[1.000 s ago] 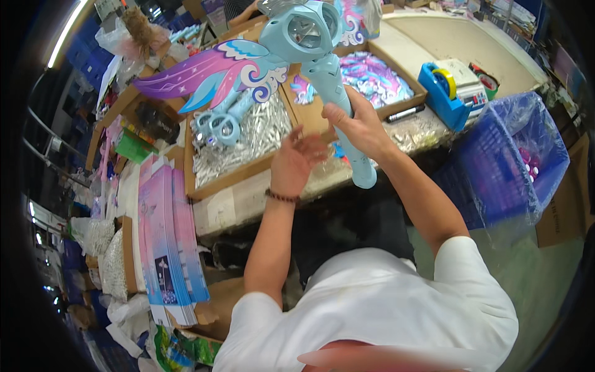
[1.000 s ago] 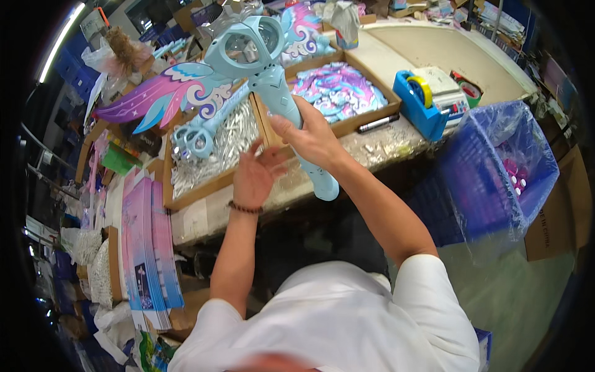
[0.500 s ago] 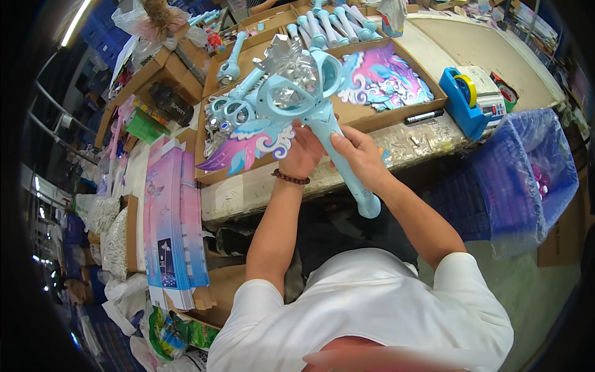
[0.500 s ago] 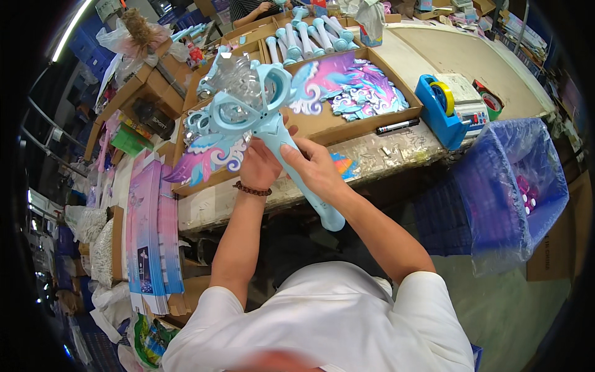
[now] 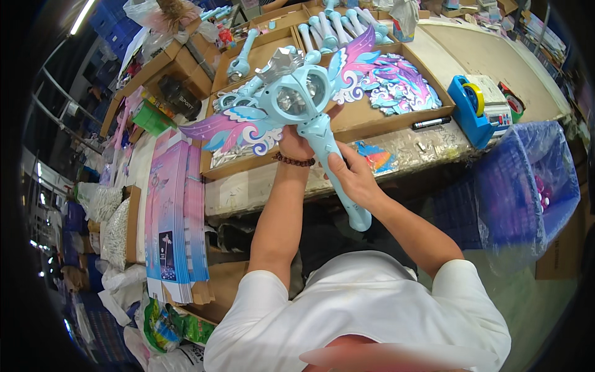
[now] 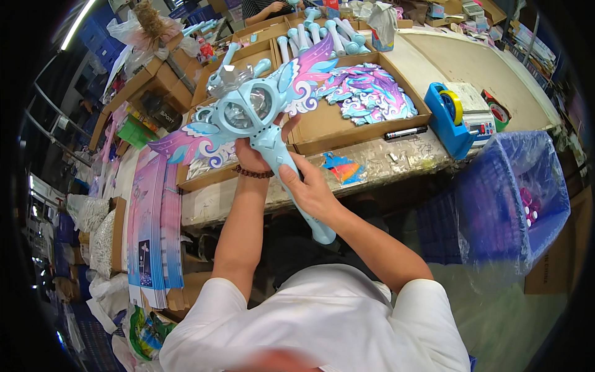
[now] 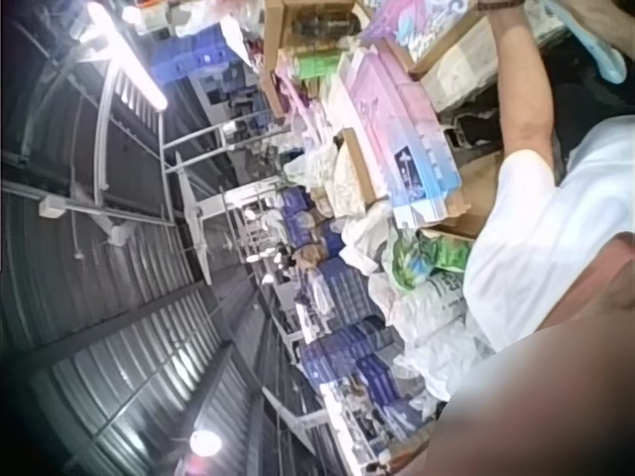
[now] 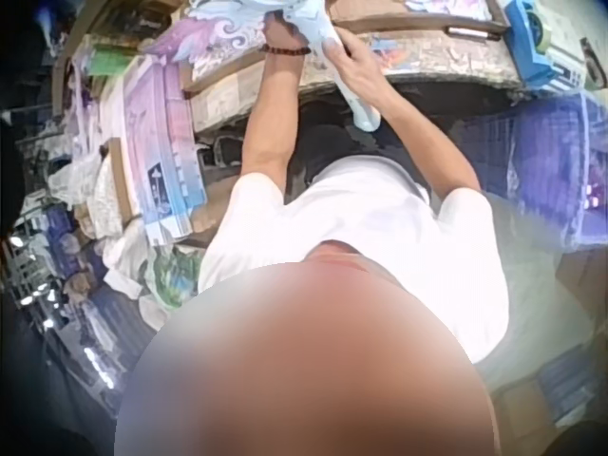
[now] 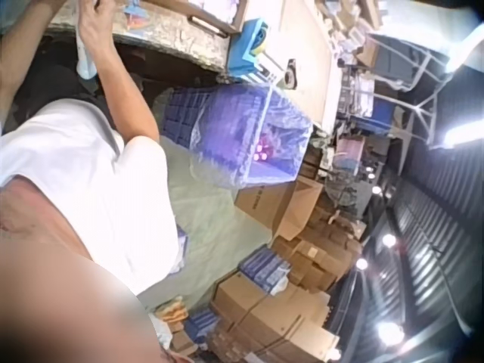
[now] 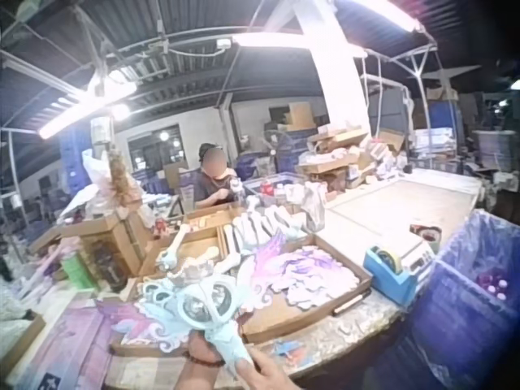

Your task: The person assembles a light blue toy wand by attaching colorful wing-shaped stickers to its sides and inserting small white cylindrical components into the wand's head. The person handles the wand and stickers by hand, repeatedly attaching and adjusting parts.

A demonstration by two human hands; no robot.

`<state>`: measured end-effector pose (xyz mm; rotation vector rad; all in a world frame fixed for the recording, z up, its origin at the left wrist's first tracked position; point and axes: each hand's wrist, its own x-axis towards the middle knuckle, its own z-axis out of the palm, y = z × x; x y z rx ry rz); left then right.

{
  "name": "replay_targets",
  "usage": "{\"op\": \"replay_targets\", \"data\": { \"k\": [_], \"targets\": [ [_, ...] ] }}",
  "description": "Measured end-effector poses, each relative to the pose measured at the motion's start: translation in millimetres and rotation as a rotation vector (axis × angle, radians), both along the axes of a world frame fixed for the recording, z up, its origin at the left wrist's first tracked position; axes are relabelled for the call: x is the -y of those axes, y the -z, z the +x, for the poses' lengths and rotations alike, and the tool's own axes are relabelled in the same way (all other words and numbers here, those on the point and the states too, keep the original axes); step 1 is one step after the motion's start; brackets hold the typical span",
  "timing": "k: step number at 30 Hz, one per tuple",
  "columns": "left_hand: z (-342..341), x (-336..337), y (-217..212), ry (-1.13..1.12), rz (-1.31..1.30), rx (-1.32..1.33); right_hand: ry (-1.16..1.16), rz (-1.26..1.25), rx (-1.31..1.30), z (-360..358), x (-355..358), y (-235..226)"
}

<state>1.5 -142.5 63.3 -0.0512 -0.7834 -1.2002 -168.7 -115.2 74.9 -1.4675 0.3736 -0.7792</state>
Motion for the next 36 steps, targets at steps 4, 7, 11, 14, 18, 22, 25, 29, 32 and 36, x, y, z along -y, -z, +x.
{"op": "replay_targets", "data": {
  "k": [4, 7, 11, 14, 18, 22, 25, 29, 32, 36],
  "targets": [
    [-8.9, -20.6, -2.8, 0.031, 0.184, 0.072, 0.062, -0.001, 0.027, -0.1, 3.6, 4.9],
    [-10.7, -31.5, 12.9, -0.019, 0.18, 0.121, 0.037, 0.007, 0.025, 0.4, 3.5, 8.1],
    [2.1, -41.5, 22.1, 0.059, 0.165, 0.064, -0.068, 0.107, 0.011, -2.6, -10.3, 20.8],
    [19.5, -55.2, 33.1, 0.088, 0.149, 0.181, -0.155, 0.213, -0.005, -1.9, -27.7, 39.5],
    [50.0, -85.4, 79.8, 0.074, 0.471, 0.312, -0.304, 0.261, -0.004, 6.5, -48.8, 76.1],
    [33.9, -127.7, 80.7, 0.073, 0.378, 0.229, -0.407, 0.215, 0.005, 7.8, -62.1, 108.4],
    [18.9, -136.6, 73.6, 0.068, 0.208, 0.147, -0.354, 0.255, 0.108, 10.0, -49.0, 126.0],
    [6.6, -135.6, 70.0, 0.081, 0.062, 0.075, -0.389, 0.596, 0.175, 19.7, -11.2, 84.8],
    [-0.8, -132.4, 75.7, 0.092, 0.02, 0.04, -0.425, 0.662, 0.144, 19.7, 2.9, 69.9],
    [-0.5, -128.8, 85.5, 0.052, 0.121, 0.075, -0.4, 0.628, 0.117, 20.5, 5.9, 69.1]
  ]
}}
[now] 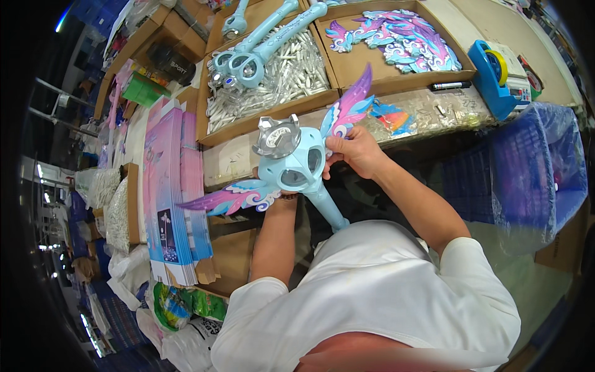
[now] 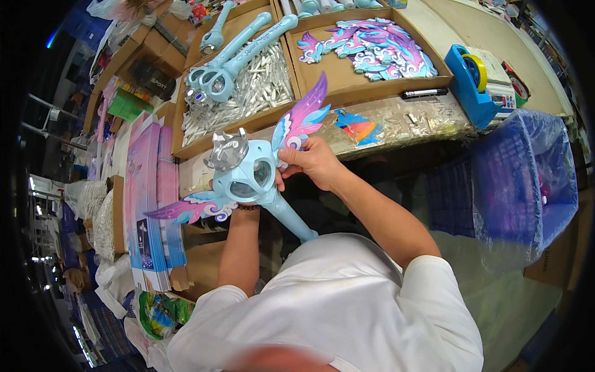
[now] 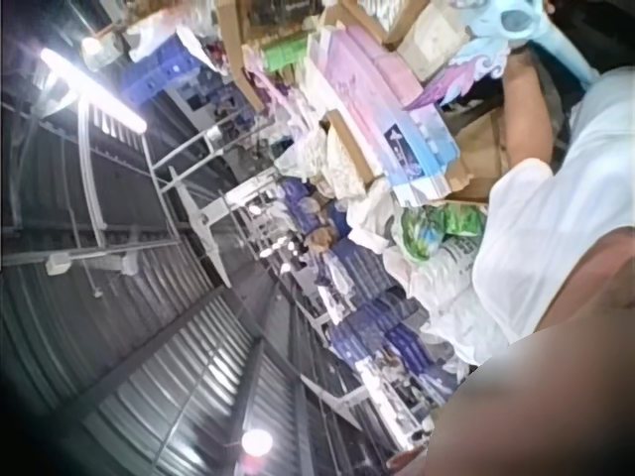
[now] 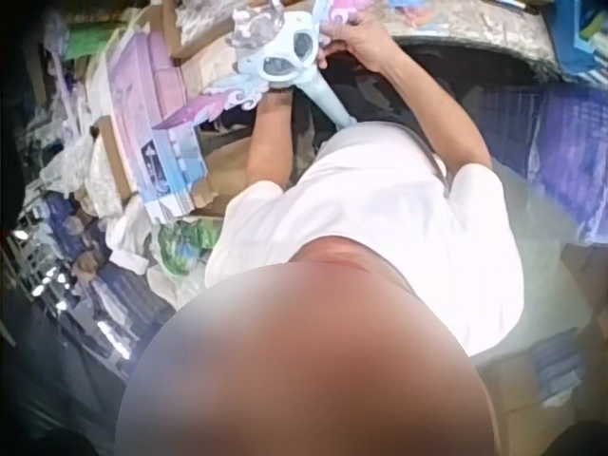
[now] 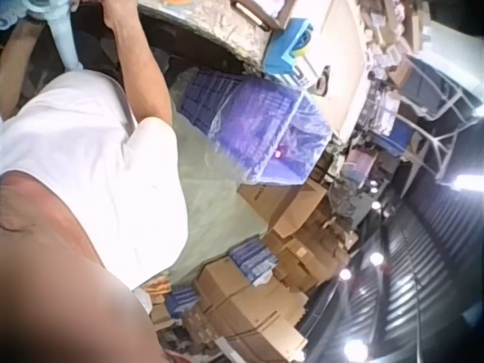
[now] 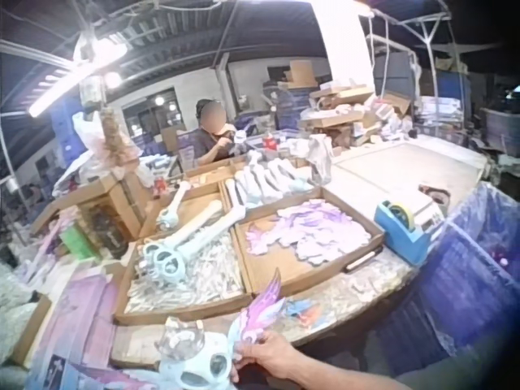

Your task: The person assembles a light blue toy wand by attaching colorful wing-shaped stickers to its sides and inserting small white cylindrical components into the wand's head. The person handles the wand and stickers by hand, repeatedly attaching and adjusting parts.

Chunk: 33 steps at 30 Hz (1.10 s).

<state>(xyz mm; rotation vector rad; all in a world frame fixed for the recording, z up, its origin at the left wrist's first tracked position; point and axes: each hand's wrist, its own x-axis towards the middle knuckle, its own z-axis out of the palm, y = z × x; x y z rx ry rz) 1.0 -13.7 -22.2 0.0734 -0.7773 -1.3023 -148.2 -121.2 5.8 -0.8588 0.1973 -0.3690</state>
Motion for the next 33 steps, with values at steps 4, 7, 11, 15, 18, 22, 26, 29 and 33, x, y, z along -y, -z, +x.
{"op": "replay_targets", "data": {
  "k": [4, 7, 11, 15, 18, 22, 26, 29, 33],
  "targets": [
    [-3.5, -2.0, 11.8, -0.046, 0.119, 0.056, 0.109, -0.09, -0.021, -5.1, 0.4, -2.1],
    [-13.3, -8.7, 4.5, -0.071, 0.205, -0.019, 0.17, -0.099, -0.016, -10.7, -1.2, -9.4],
    [-3.9, -31.0, -18.9, -0.199, -0.051, -0.091, 0.475, 0.018, -0.148, -51.5, 30.8, -8.2],
    [13.1, -42.6, -29.5, -0.135, 0.045, -0.063, 0.478, -0.239, -0.209, -65.3, 49.9, -67.7],
    [12.4, -29.0, -14.7, -0.113, 0.163, 0.013, 0.414, -0.529, -0.413, -54.8, 103.4, -82.9],
    [9.7, -26.0, -10.3, -0.531, 0.565, 0.045, 0.914, -1.507, -0.895, -61.3, 128.4, -78.0],
    [-13.5, -24.3, -45.2, -0.71, 0.56, 0.335, 0.661, -1.365, -0.53, -73.8, 67.6, -33.7],
    [-38.2, -21.1, -61.9, -0.865, 0.51, 0.494, 0.318, -1.381, -0.514, -64.8, -21.6, -51.5],
    [-55.5, -16.9, -65.8, -0.926, 0.529, 0.533, 0.352, -1.375, -0.399, -55.6, -51.4, -49.8]
  ]
}}
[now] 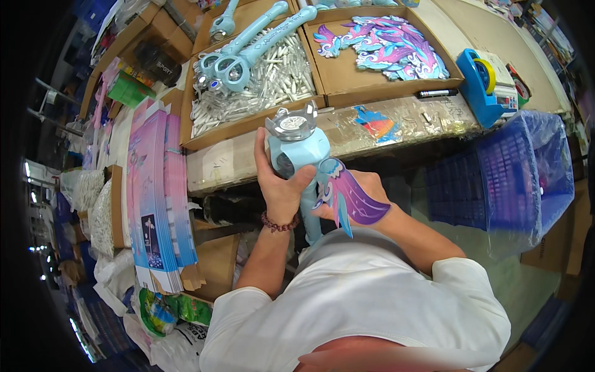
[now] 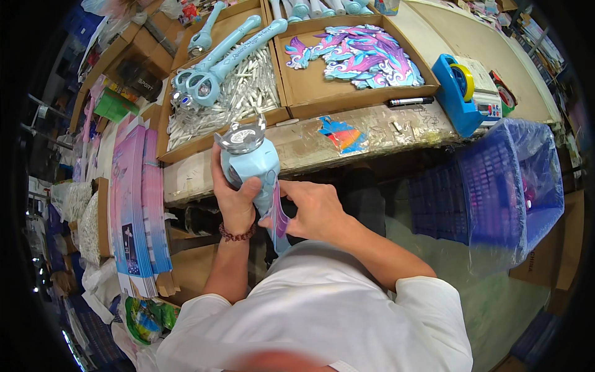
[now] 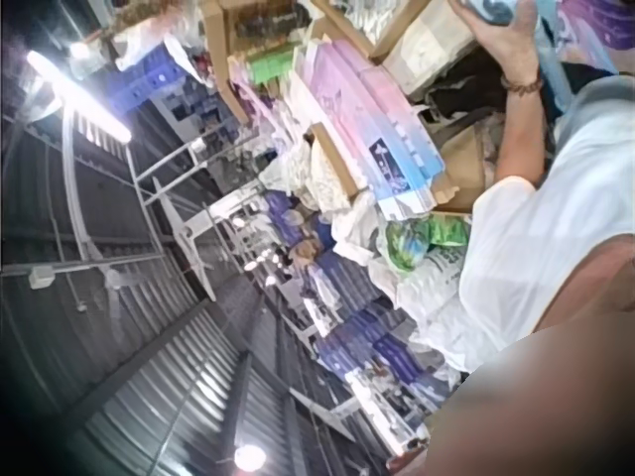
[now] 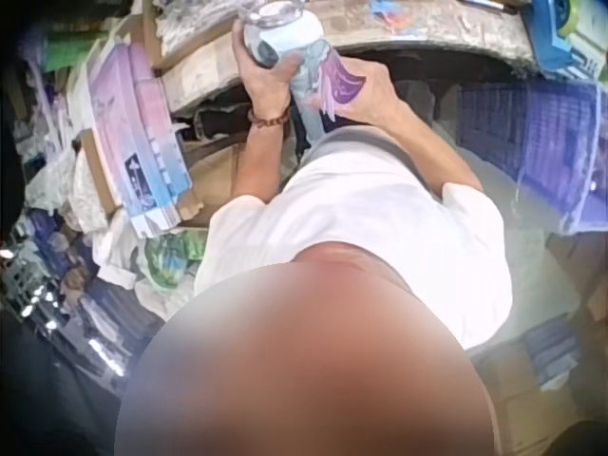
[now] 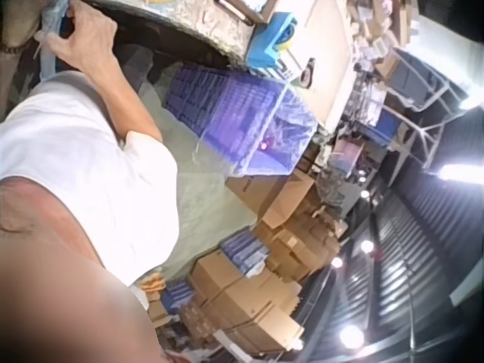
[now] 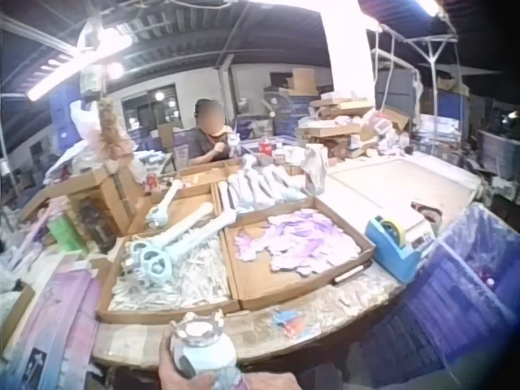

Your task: The person assembles a light blue toy wand by attaching colorful wing-shaped stickers to its sides and inserting small white cylindrical components into the wand's head. The person handles the wand and stickers by hand, repeatedly attaching and adjusting parts.

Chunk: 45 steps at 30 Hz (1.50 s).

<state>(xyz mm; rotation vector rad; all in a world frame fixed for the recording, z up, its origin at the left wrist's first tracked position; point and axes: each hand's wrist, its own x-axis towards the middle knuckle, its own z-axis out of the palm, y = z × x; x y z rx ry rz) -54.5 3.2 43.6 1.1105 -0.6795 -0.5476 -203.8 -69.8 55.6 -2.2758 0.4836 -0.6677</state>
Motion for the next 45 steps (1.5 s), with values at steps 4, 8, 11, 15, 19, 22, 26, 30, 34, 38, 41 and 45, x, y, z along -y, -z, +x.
{"op": "replay_targets", "data": {
  "k": [4, 8, 11, 15, 19, 22, 26, 30, 34, 38, 41, 45],
  "targets": [
    [-5.0, 1.1, -1.4, -0.076, 0.002, 0.043, 0.019, -0.023, 0.147, 2.9, -7.5, 14.7],
    [-10.1, -2.3, -2.0, -0.12, 0.039, 0.172, 0.077, -0.048, 0.324, 6.9, -7.8, 17.9],
    [-14.1, -2.1, -4.6, -0.151, 0.071, 0.254, 0.085, -0.086, 0.28, 4.3, -7.1, 20.1],
    [30.7, -4.4, 16.5, -0.355, 0.173, 0.164, 0.149, 0.085, 0.363, -27.0, -16.8, 6.7],
    [21.0, -15.3, -0.3, -0.189, -0.09, 0.074, 0.315, 0.718, 0.188, -45.4, 57.9, -28.4],
    [25.3, 7.0, -18.9, 0.115, -0.183, -0.022, 0.424, 0.574, -0.039, -27.9, 143.7, -56.3],
    [57.4, 21.7, -7.6, 0.495, -0.305, -0.176, 0.412, 0.383, -0.028, -4.5, 152.6, -47.4],
    [58.2, 33.6, 13.3, 0.353, -0.377, -0.716, -0.128, 0.805, 0.2, 26.4, 82.7, -5.2],
    [44.5, 36.0, 60.9, 0.259, -0.278, -0.423, -0.263, 1.198, 0.461, 60.6, 37.0, 47.8],
    [31.8, 20.9, 72.2, 0.178, -0.033, -0.556, -0.157, 1.465, 0.477, 55.8, 25.8, 67.9],
    [17.2, 14.9, 53.1, -0.065, 0.065, -0.011, -0.151, 1.453, 0.506, 44.2, 28.7, 71.0],
    [-3.9, -5.9, 49.1, 0.044, -0.095, -0.011, -0.155, 1.342, 0.479, 35.5, 28.7, 68.0]
  ]
}}
